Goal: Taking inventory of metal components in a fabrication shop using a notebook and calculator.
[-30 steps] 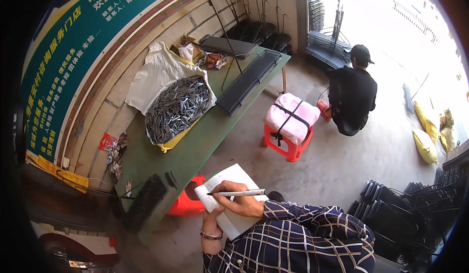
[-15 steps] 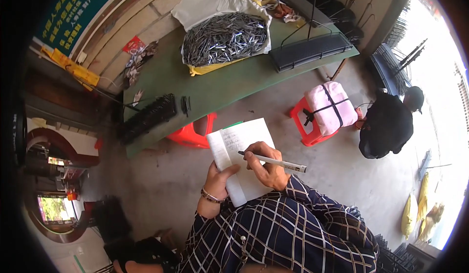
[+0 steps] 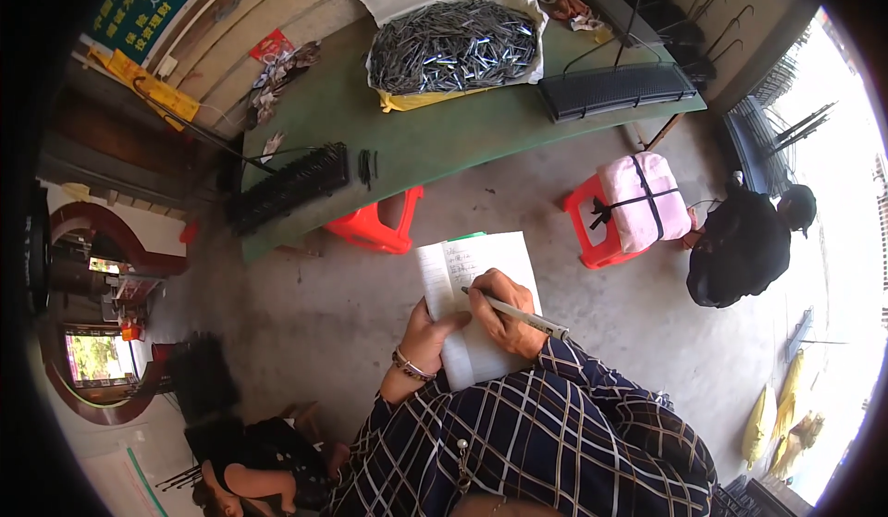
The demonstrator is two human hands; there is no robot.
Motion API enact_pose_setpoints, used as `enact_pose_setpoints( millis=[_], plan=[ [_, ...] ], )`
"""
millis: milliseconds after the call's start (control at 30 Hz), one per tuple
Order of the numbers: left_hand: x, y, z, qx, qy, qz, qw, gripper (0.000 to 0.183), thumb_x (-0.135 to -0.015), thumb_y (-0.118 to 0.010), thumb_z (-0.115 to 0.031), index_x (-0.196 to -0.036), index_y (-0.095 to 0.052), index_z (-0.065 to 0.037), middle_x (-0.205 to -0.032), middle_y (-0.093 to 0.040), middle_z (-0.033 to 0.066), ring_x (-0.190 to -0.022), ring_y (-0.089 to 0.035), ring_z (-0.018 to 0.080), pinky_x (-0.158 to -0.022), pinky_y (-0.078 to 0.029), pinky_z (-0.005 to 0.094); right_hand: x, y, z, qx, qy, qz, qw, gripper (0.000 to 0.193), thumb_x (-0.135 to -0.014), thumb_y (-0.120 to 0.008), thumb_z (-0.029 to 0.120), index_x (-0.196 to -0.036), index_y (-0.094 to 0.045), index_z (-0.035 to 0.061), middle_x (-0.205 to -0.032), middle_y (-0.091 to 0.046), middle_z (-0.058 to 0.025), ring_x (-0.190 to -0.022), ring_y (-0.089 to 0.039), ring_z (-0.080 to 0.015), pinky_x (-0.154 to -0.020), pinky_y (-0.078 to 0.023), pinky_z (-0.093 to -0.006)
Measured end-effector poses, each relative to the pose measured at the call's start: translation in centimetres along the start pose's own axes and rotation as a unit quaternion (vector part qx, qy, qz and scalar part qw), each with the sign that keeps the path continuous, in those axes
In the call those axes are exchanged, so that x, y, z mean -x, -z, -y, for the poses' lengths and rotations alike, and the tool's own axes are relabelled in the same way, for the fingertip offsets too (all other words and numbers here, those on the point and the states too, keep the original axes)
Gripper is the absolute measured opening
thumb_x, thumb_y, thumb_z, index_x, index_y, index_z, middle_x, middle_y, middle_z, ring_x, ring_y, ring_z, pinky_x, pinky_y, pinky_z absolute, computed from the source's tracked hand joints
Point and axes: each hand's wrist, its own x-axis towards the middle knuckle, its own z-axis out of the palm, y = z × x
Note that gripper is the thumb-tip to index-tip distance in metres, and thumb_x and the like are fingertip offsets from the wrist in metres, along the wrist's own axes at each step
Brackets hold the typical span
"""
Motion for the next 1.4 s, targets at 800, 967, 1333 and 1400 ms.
enact_pose_setpoints(
  millis=[800, 967, 1333, 1400],
  plan=[
    [0.0, 2.2, -0.4, -0.001, -0.013, 0.016, 1.0, 0.039, -0.072, -0.058, 0.004, -0.11, -0.049, 0.001, -0.102, -0.059, 0.0076, -0.091, -0.057, 0.0157, -0.081, -0.046, 0.0282, 0.0, -2.3, 0.5, 0.062, 0.028, 0.011, 0.998, 0.007, -0.078, -0.051, -0.002, -0.084, -0.051, 0.0014, -0.071, -0.052, -0.0106, -0.058, -0.053, -0.022, -0.054, -0.043, -0.0295],
    [0.0, 2.0, -0.7, -0.004, -0.013, 0.019, 1.0, 0.041, -0.073, -0.058, 0.004, -0.112, -0.049, 0.001, -0.104, -0.058, 0.0076, -0.093, -0.056, 0.0158, -0.082, -0.046, 0.0278, 0.3, -2.3, 0.1, 0.036, 0.021, 0.013, 0.999, 0.005, -0.078, -0.051, -0.001, -0.083, -0.051, 0.0016, -0.071, -0.053, -0.0109, -0.058, -0.054, -0.0228, -0.053, -0.043, -0.0299],
    [0.1, 1.8, -0.7, -0.003, -0.002, 0.024, 1.0, 0.041, -0.074, -0.06, 0.002, -0.114, -0.049, 0.0, -0.107, -0.057, 0.0077, -0.095, -0.056, 0.0159, -0.083, -0.045, 0.0276, 0.2, -2.2, 0.5, 0.064, 0.014, 0.0, 0.998, 0.004, -0.079, -0.052, 0.0, -0.082, -0.051, 0.0013, -0.069, -0.054, -0.0114, -0.057, -0.055, -0.023, -0.053, -0.044, -0.0296],
    [0.0, 1.5, -0.9, 0.007, 0.003, 0.014, 1.0, 0.041, -0.072, -0.058, 0.004, -0.112, -0.049, 0.0, -0.104, -0.058, 0.0078, -0.093, -0.056, 0.0159, -0.081, -0.046, 0.0283, 0.2, -2.0, 0.5, 0.062, 0.023, 0.011, 0.998, 0.004, -0.079, -0.052, 0.0, -0.082, -0.051, 0.0014, -0.069, -0.054, -0.0112, -0.057, -0.056, -0.0232, -0.053, -0.044, -0.0299]
  ],
)
